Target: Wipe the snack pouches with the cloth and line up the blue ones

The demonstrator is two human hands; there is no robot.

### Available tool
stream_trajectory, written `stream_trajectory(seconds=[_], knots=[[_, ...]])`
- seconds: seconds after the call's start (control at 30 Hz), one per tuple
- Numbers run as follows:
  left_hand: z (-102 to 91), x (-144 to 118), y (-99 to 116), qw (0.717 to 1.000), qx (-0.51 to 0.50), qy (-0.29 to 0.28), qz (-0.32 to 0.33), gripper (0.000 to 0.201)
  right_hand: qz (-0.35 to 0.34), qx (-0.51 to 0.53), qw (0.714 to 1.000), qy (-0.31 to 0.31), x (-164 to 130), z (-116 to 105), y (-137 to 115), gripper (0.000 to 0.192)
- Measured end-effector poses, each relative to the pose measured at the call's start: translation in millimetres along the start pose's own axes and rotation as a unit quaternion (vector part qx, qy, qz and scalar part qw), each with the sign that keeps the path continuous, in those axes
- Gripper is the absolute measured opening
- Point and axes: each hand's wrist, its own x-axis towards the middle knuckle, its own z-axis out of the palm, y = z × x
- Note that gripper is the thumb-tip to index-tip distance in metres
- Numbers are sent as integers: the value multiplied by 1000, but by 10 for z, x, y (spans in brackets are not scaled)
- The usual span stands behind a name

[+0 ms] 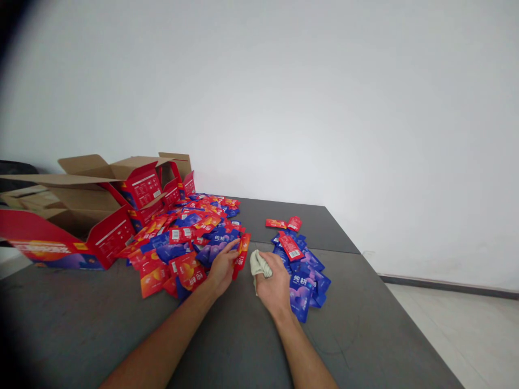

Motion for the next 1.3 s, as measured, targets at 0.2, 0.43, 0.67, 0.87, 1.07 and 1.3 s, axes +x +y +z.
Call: stream_trajectory(seconds=[0.2,0.43,0.67,0.87,1.07,1.3], knots=[[123,-101,-68,986,-75,-84,-121,32,-72,53,991,-104,-120,146,-133,59],[117,-112,-133,988,-78,-59,-121,20,-60,21,996,-61,-91,144,-87,52],[217,-176,-164,975,-46,-182,-119,27,-6,-18,998,58,22,-10,6,40],[203,-167,-9,984,-70,-112,-120,28,-64,41,989,-127,-117,155,-162,57],[182,-180,89,996,49,-68,14,30,-69,49,985,-148,-150,187,-250,61],[-110,-35,426,850,418,61,315,48,-22,-2,994,-108,-102,151,-90,55]])
